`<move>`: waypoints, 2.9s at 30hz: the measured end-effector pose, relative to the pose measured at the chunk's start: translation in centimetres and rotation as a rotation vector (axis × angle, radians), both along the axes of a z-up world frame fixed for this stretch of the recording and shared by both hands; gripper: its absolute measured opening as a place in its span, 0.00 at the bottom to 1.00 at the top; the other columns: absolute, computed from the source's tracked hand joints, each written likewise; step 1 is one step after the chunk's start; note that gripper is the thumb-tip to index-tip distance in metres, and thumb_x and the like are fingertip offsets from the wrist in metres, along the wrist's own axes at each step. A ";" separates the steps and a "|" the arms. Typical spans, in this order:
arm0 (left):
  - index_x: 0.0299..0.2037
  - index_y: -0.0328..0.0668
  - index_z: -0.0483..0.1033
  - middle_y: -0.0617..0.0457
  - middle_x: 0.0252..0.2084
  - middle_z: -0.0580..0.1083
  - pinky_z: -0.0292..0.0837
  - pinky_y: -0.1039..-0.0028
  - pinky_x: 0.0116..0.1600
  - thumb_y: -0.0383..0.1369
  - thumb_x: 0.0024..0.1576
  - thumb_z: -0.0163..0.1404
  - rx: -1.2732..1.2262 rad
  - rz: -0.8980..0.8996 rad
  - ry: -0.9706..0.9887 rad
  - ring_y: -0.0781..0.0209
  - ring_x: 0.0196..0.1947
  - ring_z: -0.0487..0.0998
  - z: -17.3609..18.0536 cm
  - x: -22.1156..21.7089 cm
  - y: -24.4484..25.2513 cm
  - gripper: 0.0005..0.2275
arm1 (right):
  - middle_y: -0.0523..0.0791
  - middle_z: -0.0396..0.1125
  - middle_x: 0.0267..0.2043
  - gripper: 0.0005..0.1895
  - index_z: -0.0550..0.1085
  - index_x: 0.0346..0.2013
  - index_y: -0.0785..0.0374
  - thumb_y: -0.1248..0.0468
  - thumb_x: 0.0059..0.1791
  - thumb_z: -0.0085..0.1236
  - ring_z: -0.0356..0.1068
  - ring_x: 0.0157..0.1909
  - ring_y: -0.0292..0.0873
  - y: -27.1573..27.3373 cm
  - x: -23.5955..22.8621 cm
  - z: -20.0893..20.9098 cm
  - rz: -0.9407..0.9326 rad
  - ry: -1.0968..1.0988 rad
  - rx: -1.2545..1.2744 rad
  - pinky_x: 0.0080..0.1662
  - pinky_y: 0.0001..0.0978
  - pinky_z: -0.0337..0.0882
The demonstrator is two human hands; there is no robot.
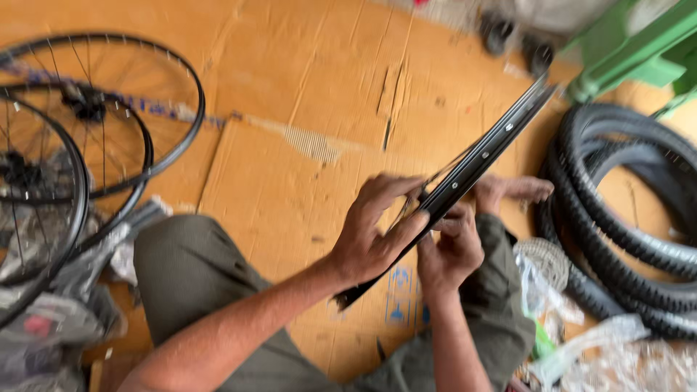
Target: The person sits on a cardboard mat and installs a black rim strip into a bicycle wheel rim. They use their hands to press the strip into the rim's channel, working their way around the circumference. The person occasionally rotates the wheel to access different sections.
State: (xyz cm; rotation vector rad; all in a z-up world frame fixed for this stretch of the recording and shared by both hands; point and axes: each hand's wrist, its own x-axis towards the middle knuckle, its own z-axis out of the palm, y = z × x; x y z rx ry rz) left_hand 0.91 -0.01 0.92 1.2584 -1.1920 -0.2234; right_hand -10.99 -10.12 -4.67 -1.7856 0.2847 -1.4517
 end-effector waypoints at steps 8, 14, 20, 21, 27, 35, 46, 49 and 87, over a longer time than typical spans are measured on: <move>0.58 0.32 0.75 0.47 0.41 0.76 0.74 0.68 0.48 0.31 0.65 0.49 0.137 -0.072 -0.003 0.56 0.41 0.78 0.7 0.4 0.3 0.14 | 0.47 0.68 0.50 0.16 0.69 0.52 0.75 0.68 0.52 0.58 0.67 0.53 0.38 0.3 -0.3 -2.1 0.020 0.068 0.078 0.54 0.27 0.68; 0.63 0.31 0.73 0.41 0.65 0.66 0.63 0.58 0.68 0.29 0.62 0.48 0.012 0.072 -0.283 0.47 0.62 0.67 1.1 0.5 0.5 0.19 | 0.44 0.72 0.40 0.18 0.74 0.48 0.69 0.55 0.62 0.50 0.68 0.40 0.35 -4.1 0.5 -7.2 0.600 -0.154 0.725 0.42 0.26 0.68; 0.63 0.34 0.74 0.41 0.67 0.65 0.59 0.57 0.74 0.30 0.62 0.48 -0.031 0.069 -0.276 0.45 0.68 0.66 0.6 1.0 1.1 0.19 | 0.40 0.71 0.47 0.31 0.70 0.60 0.62 0.61 0.44 0.68 0.68 0.44 0.31 -4.4 -0.1 -2.6 0.687 0.135 0.601 0.48 0.26 0.70; 0.63 0.35 0.74 0.42 0.67 0.66 0.59 0.56 0.75 0.30 0.61 0.48 -0.037 0.058 -0.263 0.45 0.68 0.66 0.5 0.8 1.0 0.19 | 0.40 0.70 0.49 0.28 0.70 0.59 0.64 0.63 0.46 0.67 0.68 0.46 0.32 -3.5 0.5 -2.4 0.561 0.210 0.471 0.48 0.27 0.70; 0.58 0.37 0.76 0.44 0.65 0.67 0.60 0.57 0.74 0.29 0.61 0.50 -0.095 0.072 -0.232 0.46 0.69 0.66 0.1 1.0 0.8 0.15 | 0.41 0.70 0.43 0.16 0.71 0.49 0.66 0.67 0.50 0.65 0.69 0.46 0.34 -4.5 0.7 -3.6 0.663 0.252 0.497 0.47 0.31 0.72; 0.49 0.41 0.76 0.44 0.60 0.69 0.61 0.57 0.71 0.30 0.54 0.55 -0.055 0.155 -0.127 0.48 0.66 0.67 -0.2 0.3 0.6 0.13 | 0.44 0.70 0.45 0.17 0.73 0.48 0.69 0.72 0.47 0.69 0.69 0.42 0.40 -1.6 1.6 -2.9 0.444 -0.091 0.723 0.46 0.35 0.71; 0.64 0.38 0.71 0.43 0.66 0.67 0.61 0.56 0.74 0.35 0.62 0.55 -0.027 0.091 -0.219 0.44 0.70 0.65 0.0 0.3 0.7 0.21 | 0.43 0.70 0.47 0.13 0.73 0.52 0.68 0.71 0.53 0.59 0.69 0.48 0.35 -2.3 1.1 -3.0 0.367 0.342 0.284 0.50 0.29 0.72; 0.64 0.39 0.70 0.44 0.66 0.68 0.63 0.59 0.73 0.36 0.62 0.55 -0.014 0.088 -0.171 0.46 0.68 0.67 0.2 0.8 0.3 0.21 | 0.43 0.70 0.47 0.20 0.71 0.52 0.68 0.74 0.46 0.63 0.70 0.48 0.37 -4.5 -0.3 -1.1 0.566 0.419 0.555 0.50 0.32 0.74; 0.65 0.35 0.71 0.44 0.66 0.67 0.63 0.59 0.75 0.27 0.61 0.47 -0.092 -0.049 -0.160 0.46 0.68 0.67 -0.8 -0.1 1.2 0.20 | 0.46 0.74 0.49 0.24 0.74 0.54 0.72 0.55 0.52 0.61 0.71 0.52 0.39 -6.5 -3.8 -0.6 0.769 0.391 0.502 0.56 0.33 0.69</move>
